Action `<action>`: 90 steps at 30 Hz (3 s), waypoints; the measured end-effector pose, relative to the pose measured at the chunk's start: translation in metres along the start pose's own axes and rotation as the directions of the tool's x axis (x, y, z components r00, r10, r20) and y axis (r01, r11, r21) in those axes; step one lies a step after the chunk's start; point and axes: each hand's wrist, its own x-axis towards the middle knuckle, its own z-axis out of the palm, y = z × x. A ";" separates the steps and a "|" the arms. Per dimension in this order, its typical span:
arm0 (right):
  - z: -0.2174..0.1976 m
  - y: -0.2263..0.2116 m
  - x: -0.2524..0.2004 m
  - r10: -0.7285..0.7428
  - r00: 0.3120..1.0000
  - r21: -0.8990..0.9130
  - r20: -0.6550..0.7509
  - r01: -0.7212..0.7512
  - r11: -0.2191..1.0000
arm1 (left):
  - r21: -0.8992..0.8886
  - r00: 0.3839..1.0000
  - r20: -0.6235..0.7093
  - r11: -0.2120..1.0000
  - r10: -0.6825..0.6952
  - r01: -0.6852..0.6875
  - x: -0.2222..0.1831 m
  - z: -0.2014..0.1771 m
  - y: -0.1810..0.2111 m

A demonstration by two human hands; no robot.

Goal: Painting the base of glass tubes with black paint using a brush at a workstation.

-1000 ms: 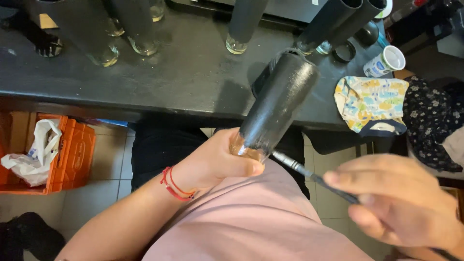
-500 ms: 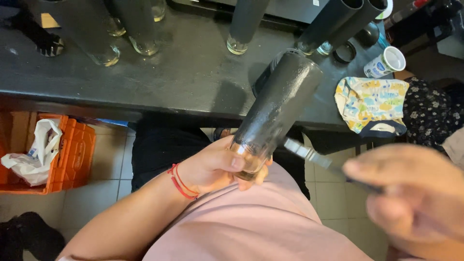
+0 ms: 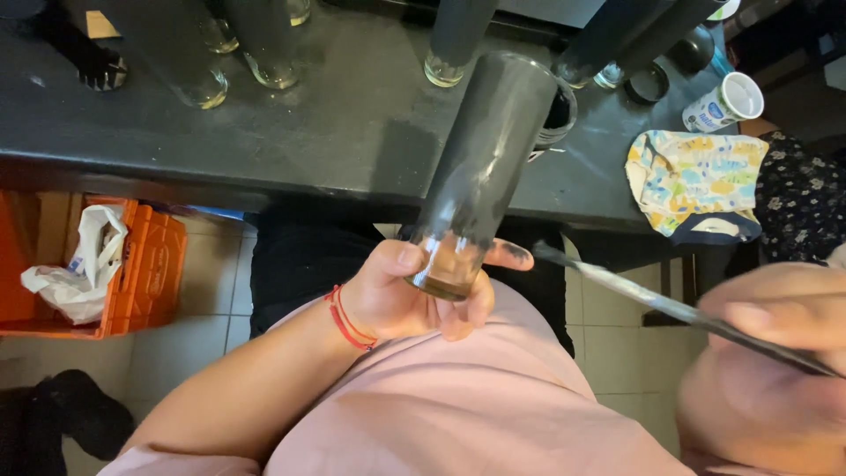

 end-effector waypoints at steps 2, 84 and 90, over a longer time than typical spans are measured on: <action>0.011 -0.080 0.046 -0.273 0.812 0.277 -0.516 0.460 0.844 | 0.069 1.000 -0.026 0.998 -0.009 0.011 0.001 0.002 0.000; 0.033 -0.079 0.118 -0.172 0.669 0.308 -0.724 0.535 0.786 | 0.591 0.890 -0.318 0.802 0.327 -0.084 0.038 0.018 0.011; 0.016 -0.091 0.115 -0.549 0.516 -0.044 -0.658 0.702 0.711 | 0.653 0.894 -0.249 0.746 0.373 -0.130 0.024 0.021 0.004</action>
